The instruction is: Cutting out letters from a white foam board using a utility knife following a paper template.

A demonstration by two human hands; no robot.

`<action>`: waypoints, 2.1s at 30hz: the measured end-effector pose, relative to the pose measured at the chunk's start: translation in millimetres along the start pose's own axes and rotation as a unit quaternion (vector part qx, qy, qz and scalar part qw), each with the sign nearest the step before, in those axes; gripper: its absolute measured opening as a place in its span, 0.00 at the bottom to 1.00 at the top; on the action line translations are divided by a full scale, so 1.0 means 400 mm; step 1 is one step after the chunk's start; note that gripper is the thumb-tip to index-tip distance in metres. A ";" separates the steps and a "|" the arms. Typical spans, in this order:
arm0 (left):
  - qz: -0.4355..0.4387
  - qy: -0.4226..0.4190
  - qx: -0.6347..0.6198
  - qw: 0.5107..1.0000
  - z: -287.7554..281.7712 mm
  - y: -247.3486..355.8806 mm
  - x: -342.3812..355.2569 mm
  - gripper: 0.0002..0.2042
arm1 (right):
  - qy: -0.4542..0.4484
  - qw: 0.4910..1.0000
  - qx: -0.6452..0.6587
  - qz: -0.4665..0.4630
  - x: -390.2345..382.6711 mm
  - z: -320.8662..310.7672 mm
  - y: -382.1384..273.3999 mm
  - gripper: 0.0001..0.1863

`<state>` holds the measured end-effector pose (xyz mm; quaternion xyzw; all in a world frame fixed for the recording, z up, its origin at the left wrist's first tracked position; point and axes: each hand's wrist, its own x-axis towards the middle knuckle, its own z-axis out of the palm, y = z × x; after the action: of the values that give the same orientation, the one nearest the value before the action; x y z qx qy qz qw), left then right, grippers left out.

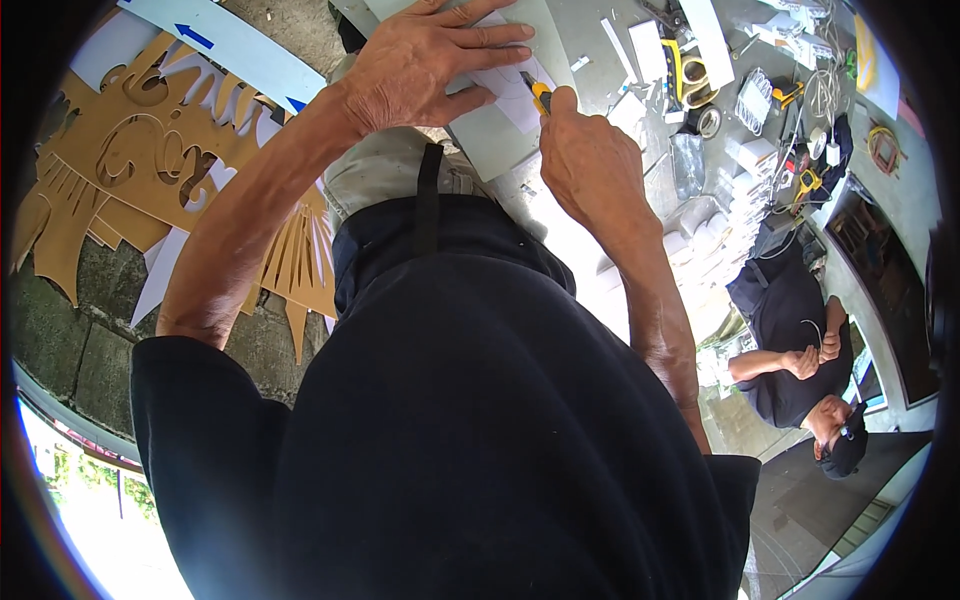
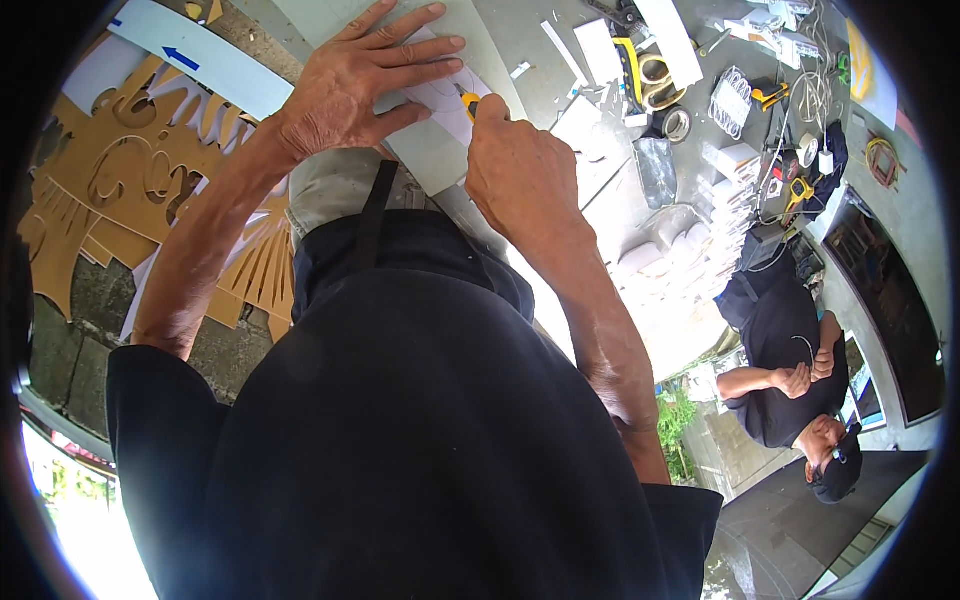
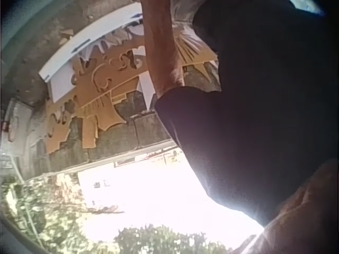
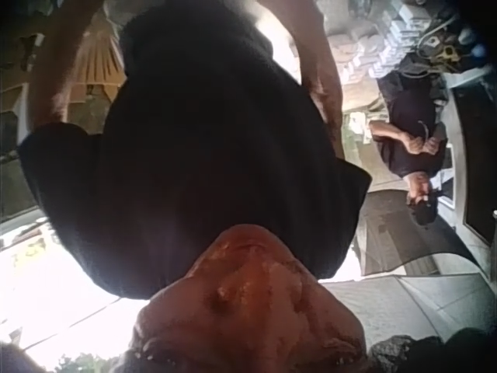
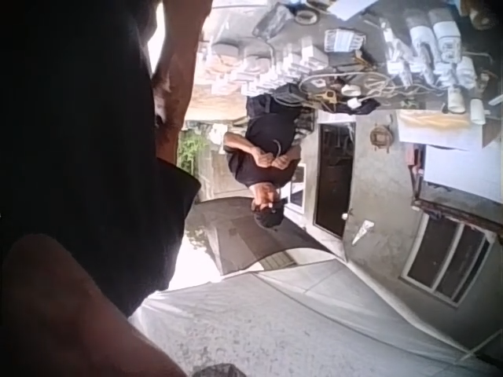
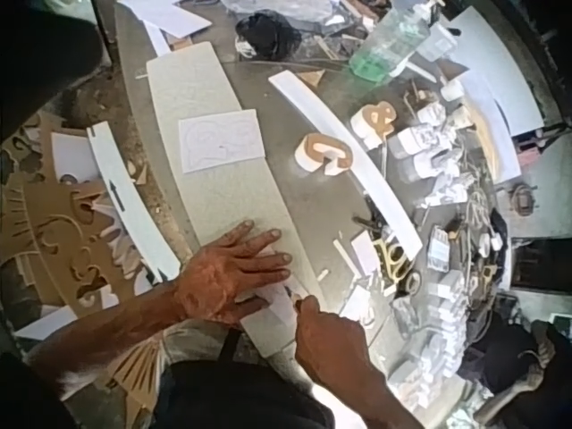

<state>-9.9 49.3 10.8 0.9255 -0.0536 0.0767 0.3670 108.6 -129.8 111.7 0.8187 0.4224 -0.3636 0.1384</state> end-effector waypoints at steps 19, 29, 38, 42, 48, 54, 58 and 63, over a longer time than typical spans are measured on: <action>-0.085 0.116 0.032 0.989 0.073 0.057 -0.009 0.22 | -0.085 0.994 0.047 0.052 0.042 -0.089 0.005 0.15; -0.128 0.182 0.012 0.975 0.112 0.087 -0.027 0.22 | -0.014 0.996 0.069 0.059 -0.010 0.003 -0.018 0.16; -0.126 0.193 -0.001 0.973 0.123 0.080 -0.037 0.22 | 0.009 0.989 0.119 0.087 -0.020 0.009 -0.050 0.12; -0.127 0.192 -0.008 0.973 0.122 0.080 -0.034 0.22 | 0.001 0.984 0.141 0.106 -0.022 0.016 -0.057 0.12; -0.134 0.214 0.004 0.967 0.141 0.084 -0.041 0.22 | -0.061 0.966 0.216 0.126 0.003 -0.046 -0.030 0.17; -0.169 0.219 0.007 0.961 0.139 0.146 -0.051 0.22 | -0.138 0.948 0.252 0.137 0.018 -0.096 -0.006 0.20; -0.167 0.192 -0.004 0.967 0.125 0.148 -0.066 0.19 | -0.121 0.945 0.262 0.154 0.009 -0.079 -0.022 0.20; -0.168 0.214 0.025 0.962 0.146 0.150 -0.079 0.16 | -0.059 0.966 0.204 0.144 0.000 0.004 -0.027 0.19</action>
<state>-44.4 -32.9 3.3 0.8922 0.1843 0.2112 0.3542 99.4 -124.2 111.2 0.8588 0.2077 -0.4663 0.0442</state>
